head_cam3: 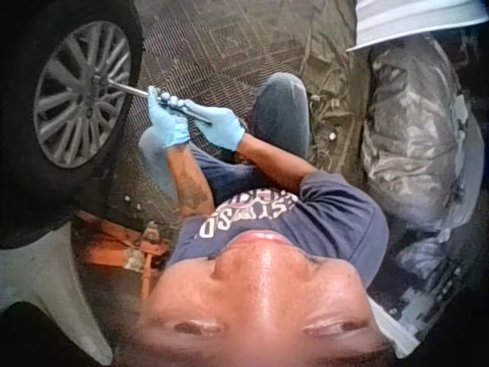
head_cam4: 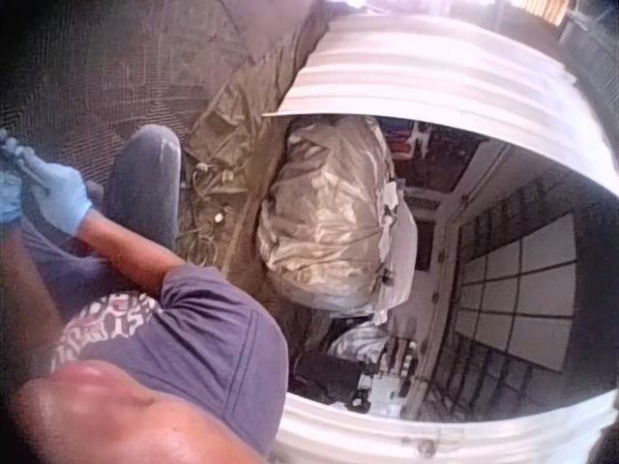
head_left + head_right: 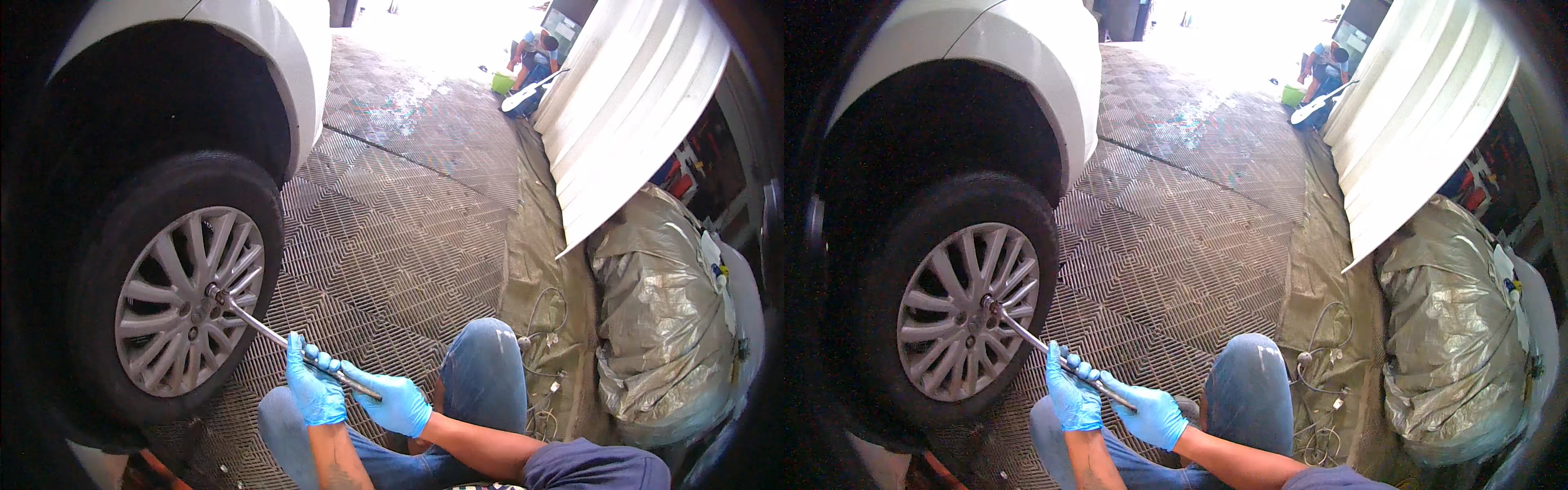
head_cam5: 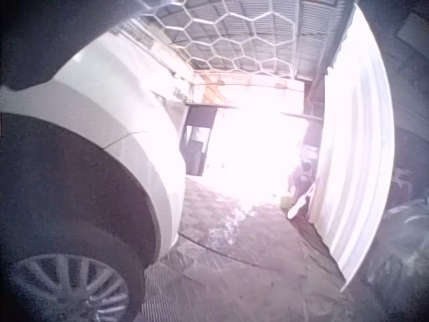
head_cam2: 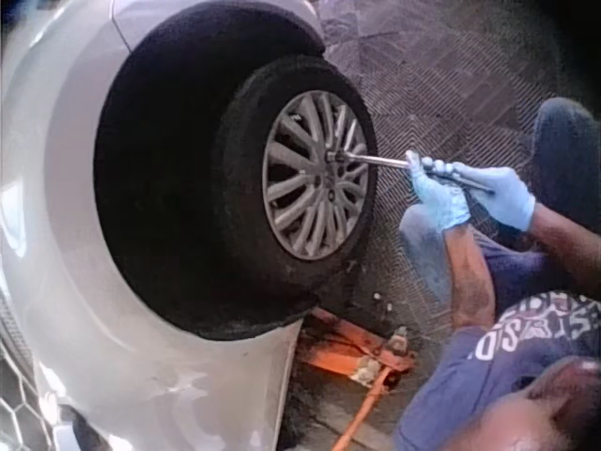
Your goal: The person uses a lug wrench to loosen and remove the lug nuts from a car tire. After removing the nuts, the person takes the tire off the car and rolls it away. The person then inspects the brake assembly.
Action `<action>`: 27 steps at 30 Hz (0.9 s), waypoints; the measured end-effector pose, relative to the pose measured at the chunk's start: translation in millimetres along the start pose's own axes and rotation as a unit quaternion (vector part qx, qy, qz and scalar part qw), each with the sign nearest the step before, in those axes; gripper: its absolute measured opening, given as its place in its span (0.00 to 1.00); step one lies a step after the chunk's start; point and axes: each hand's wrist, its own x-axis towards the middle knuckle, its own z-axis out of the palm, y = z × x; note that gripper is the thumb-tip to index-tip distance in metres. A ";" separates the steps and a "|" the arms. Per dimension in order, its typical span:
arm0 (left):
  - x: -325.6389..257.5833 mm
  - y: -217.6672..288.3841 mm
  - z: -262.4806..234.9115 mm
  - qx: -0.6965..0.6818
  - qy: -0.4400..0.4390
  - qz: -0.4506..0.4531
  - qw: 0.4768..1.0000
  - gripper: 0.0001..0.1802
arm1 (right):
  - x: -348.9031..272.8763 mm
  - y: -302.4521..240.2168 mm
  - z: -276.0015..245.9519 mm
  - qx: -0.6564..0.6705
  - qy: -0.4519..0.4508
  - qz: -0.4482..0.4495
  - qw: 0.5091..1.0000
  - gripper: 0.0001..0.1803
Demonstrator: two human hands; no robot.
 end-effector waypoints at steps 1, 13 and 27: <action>6.2 2.2 -9.4 -0.057 -0.099 -0.047 0.992 0.23 | 0.3 2.3 -2.1 0.162 -0.064 0.113 0.978 0.22; 20.8 -18.5 1.6 0.038 0.066 0.011 0.997 0.21 | 1.2 12.7 -10.9 -0.137 -0.078 0.104 0.982 0.20; 28.9 7.4 -29.9 -0.165 -0.264 -0.169 0.935 0.31 | -1.1 -4.8 -4.8 0.181 -0.248 0.206 0.929 0.19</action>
